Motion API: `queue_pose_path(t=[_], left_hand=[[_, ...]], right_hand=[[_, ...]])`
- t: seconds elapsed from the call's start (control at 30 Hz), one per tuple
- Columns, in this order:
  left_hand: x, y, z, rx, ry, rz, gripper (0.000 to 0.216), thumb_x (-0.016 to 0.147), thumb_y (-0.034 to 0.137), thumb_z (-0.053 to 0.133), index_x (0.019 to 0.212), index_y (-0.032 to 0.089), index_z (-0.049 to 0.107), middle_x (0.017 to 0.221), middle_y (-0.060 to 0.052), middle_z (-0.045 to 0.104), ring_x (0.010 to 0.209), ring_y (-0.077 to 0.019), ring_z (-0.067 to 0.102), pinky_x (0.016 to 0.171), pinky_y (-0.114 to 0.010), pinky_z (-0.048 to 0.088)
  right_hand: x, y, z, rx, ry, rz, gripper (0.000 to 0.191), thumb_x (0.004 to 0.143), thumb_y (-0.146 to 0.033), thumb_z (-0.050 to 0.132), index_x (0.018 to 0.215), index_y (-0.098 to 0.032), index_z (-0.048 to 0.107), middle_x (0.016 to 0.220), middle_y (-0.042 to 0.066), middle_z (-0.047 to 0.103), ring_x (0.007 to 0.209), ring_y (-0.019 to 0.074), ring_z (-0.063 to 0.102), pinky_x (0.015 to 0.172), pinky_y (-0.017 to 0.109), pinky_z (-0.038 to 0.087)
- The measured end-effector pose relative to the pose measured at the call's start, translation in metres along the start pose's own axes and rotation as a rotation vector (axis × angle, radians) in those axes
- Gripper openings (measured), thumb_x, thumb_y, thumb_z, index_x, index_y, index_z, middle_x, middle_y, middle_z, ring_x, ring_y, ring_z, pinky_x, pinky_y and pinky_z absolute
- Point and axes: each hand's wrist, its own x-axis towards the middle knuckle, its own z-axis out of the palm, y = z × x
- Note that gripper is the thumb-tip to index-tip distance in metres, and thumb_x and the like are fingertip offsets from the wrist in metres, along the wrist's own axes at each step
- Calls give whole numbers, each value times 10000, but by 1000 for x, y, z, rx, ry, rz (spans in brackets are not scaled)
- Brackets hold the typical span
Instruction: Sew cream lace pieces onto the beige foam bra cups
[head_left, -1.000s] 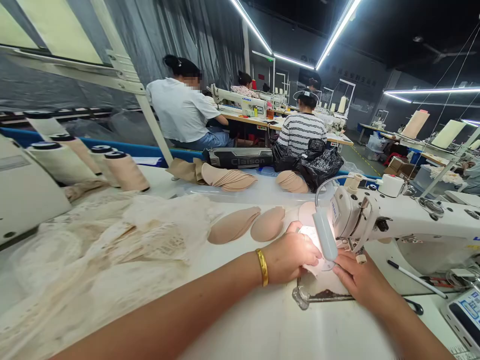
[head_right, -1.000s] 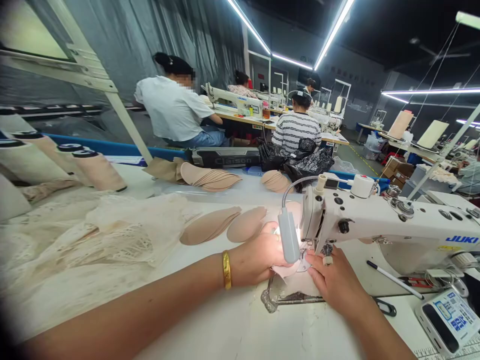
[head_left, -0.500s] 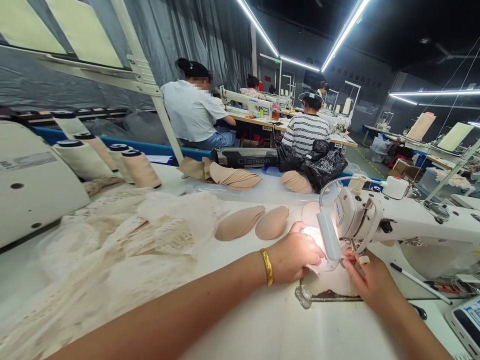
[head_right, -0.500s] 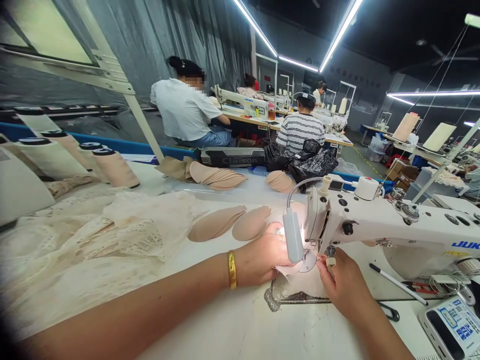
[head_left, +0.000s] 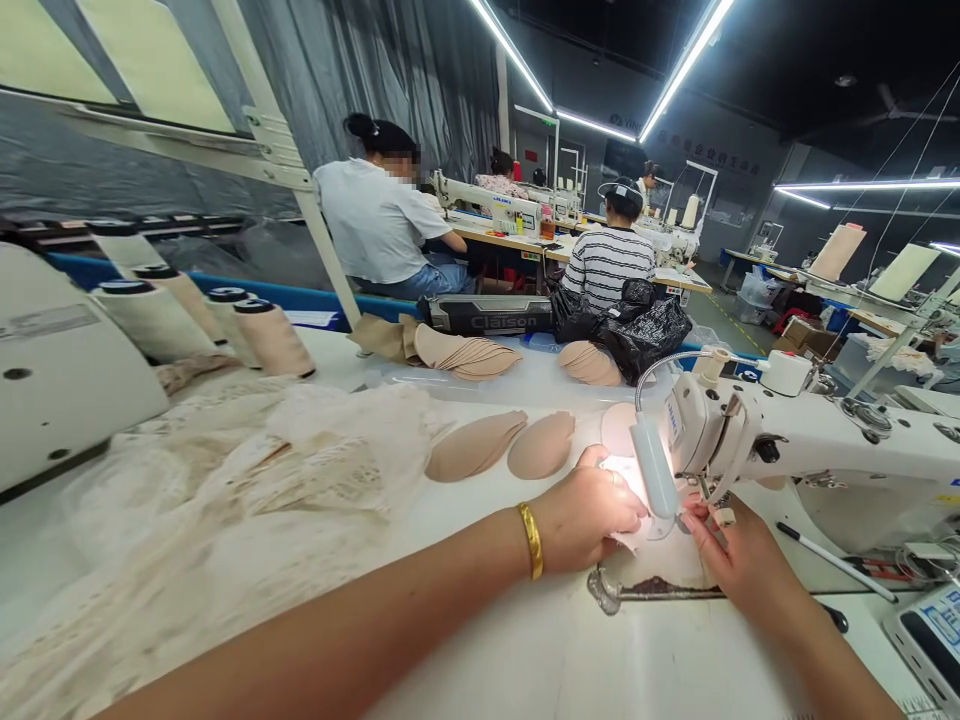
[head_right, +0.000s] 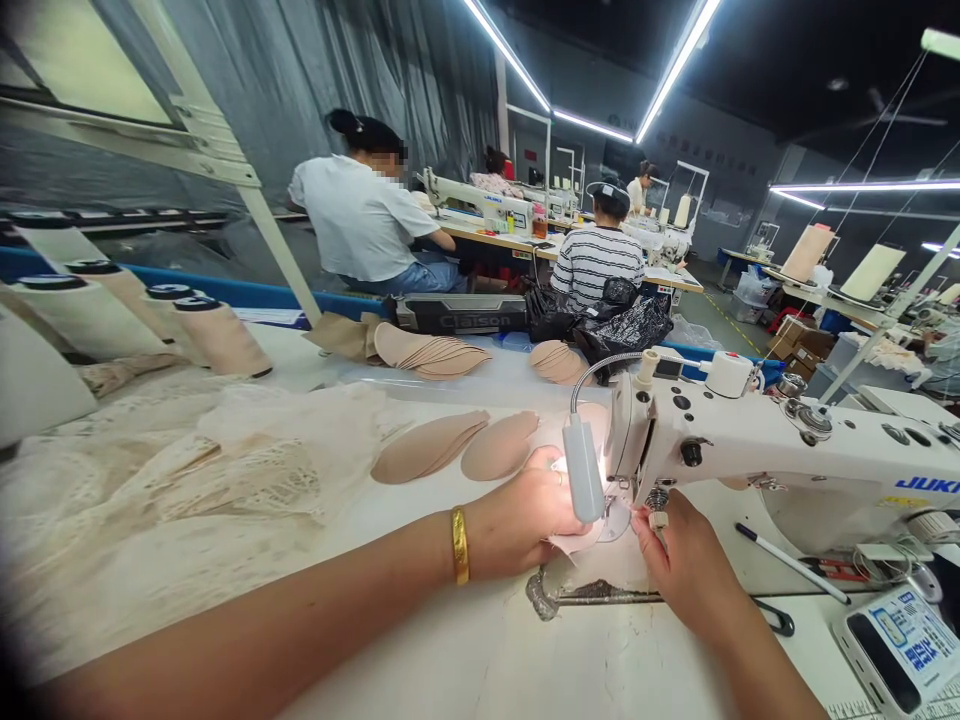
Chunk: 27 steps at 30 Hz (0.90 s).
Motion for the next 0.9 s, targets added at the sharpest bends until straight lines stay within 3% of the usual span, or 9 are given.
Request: queue_pose_path(t=[0.47,0.9], left_hand=[[-1,5,-7,-26,8,1,163,725,70,673,805,212,675,951,-2,776,877,-241,664,908,-444,364],[-6,10,-2,87,75,-36,170,766,140,675,904,235,706,896,-22,737,837,-237,641,971,-495,364]], right_hand=[[-4,2,3,-47,0,25,280,1073,-382,394,1053,-220,621,1080,128,693,909,290,727,749,436,593],[-4,0,1,-93,6,-19,267,1069,-331,405,1075,-219,647,1033,101,728,821,238,712,711,366,574]])
